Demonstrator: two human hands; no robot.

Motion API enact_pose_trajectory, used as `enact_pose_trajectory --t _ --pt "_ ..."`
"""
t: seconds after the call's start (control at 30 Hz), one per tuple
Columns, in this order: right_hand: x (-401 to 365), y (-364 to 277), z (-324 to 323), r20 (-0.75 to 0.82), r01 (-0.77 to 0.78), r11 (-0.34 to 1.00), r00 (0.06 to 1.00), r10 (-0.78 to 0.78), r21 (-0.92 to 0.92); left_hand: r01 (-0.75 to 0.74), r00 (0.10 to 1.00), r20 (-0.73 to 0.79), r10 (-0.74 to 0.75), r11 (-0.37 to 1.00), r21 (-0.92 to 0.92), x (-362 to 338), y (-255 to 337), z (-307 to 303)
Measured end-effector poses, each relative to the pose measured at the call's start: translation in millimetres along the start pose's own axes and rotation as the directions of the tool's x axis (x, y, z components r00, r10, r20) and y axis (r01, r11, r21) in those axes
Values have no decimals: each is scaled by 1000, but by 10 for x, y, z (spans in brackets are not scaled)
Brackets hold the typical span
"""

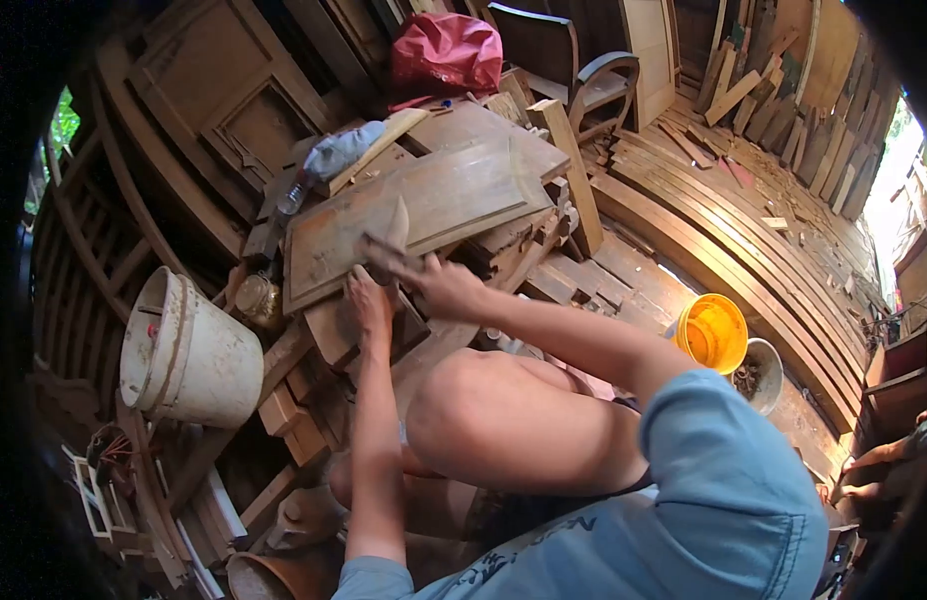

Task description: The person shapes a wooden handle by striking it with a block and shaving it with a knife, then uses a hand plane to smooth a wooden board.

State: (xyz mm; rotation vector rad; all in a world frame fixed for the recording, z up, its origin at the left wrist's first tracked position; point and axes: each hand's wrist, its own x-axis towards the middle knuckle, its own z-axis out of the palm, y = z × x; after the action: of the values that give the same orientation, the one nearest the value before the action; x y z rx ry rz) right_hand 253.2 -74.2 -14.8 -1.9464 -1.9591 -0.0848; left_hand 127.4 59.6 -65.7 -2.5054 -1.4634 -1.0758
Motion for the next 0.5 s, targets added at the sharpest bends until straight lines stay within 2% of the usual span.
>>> enact_pose_trajectory --t 0.03,0.07,0.13,0.17,0.2,0.27,0.3,0.33,0.4,0.43,0.47,0.5 --pt "-68 22 5 129 10 996 991 -21 90 -5 1000 -12 5 1000 24 -1 -55 62" --pt "6 67 -22 137 14 996 990 -25 85 0 1000 -17 0 999 41 -37 -22 63" --pt "344 215 -72 -2 -169 971 985 172 168 25 1000 -5 -25 999 22 -63 79 -38" --pt "516 287 -69 -71 -188 965 976 204 183 37 999 -5 -37 999 9 -59 113 -92" --pt "465 281 11 -71 -184 965 977 200 188 39 999 -6 -39 999 15 -81 118 -111" --pt "252 91 -52 38 -168 978 986 165 125 12 999 44 -8 997 -78 -14 88 -100" --pt "74 53 -89 156 -73 995 986 62 65 -6 998 68 13 996 -94 -7 130 -196" --pt "-61 7 -198 223 -150 986 966 130 72 -7 997 72 14 995 -96 17 98 -166" --pt "27 330 -88 72 -149 989 986 148 11 -161 986 5 168 957 -240 -13 48 -47" --pt "172 451 -66 -32 -185 980 982 188 79 -156 985 37 167 966 -208 -21 59 -84" --pt "357 544 -92 -105 -213 975 970 219 68 -149 986 37 160 967 -207 -29 69 -70" --pt "353 547 -28 -113 -237 968 963 245 85 -177 984 -6 180 963 -202 -57 64 -63"
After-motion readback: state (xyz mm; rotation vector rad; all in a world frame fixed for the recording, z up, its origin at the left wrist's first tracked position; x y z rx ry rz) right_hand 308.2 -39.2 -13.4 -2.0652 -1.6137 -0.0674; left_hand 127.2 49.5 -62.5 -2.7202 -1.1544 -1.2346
